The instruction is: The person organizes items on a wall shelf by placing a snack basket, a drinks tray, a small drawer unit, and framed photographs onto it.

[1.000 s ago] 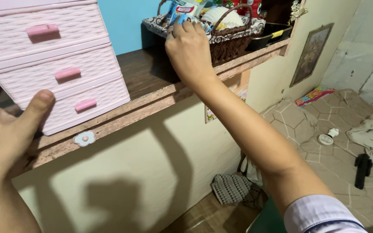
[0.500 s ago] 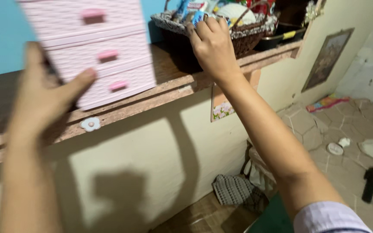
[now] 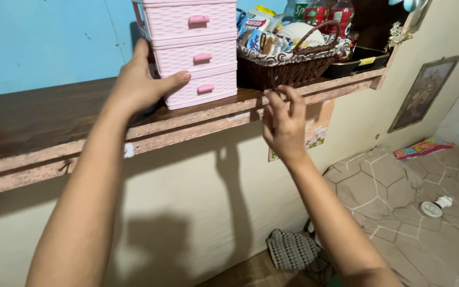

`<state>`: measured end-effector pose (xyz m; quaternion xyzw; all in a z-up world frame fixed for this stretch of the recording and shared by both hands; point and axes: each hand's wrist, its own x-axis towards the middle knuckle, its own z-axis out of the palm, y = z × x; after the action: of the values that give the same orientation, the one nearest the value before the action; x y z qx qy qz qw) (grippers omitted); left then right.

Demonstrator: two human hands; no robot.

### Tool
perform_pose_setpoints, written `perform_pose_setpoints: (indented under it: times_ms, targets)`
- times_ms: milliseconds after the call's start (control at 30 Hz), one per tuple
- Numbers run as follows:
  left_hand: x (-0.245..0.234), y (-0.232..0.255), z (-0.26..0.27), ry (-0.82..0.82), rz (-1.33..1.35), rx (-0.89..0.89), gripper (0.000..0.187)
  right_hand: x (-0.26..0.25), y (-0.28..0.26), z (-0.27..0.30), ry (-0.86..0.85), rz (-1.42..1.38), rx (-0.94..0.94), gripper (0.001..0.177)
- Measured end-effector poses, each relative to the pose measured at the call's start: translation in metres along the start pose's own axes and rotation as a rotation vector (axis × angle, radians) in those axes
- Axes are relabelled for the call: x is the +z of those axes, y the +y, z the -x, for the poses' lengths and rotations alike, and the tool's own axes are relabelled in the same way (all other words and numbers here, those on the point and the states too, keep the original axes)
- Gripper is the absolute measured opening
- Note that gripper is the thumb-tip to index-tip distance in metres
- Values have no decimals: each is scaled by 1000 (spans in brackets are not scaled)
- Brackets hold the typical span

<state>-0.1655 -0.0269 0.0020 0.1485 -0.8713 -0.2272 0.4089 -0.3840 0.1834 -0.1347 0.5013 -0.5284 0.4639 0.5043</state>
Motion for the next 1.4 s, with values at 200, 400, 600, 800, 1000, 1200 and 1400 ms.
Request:
perform_pose_setpoints:
  times_ms: [200,400,600,800,1000,1200,1400]
  targets:
    - [19,3,-8,2,-51,-38,94,4,15,-12,114,-80,178,52]
    - [31,-20,-15,132,-163,91,86,1,18,-18,64,8,251,53]
    - [39,-31,-31,50,-279,-149,75,16,10,-3,74,-3,239,55]
    - [39,-29,-55,2,-441,-268,88,23,8,10,82,36,249,57]
    - [44,-27,-55,34,-472,-294,90,20,8,14,42,41,267,58]
    - [40,13,-4,225,-321,-311,101,5,-8,12,-23,37,244,61]
    - [121,20,227,85,305,14,32,-15,-80,108,-97,-265,339,45]
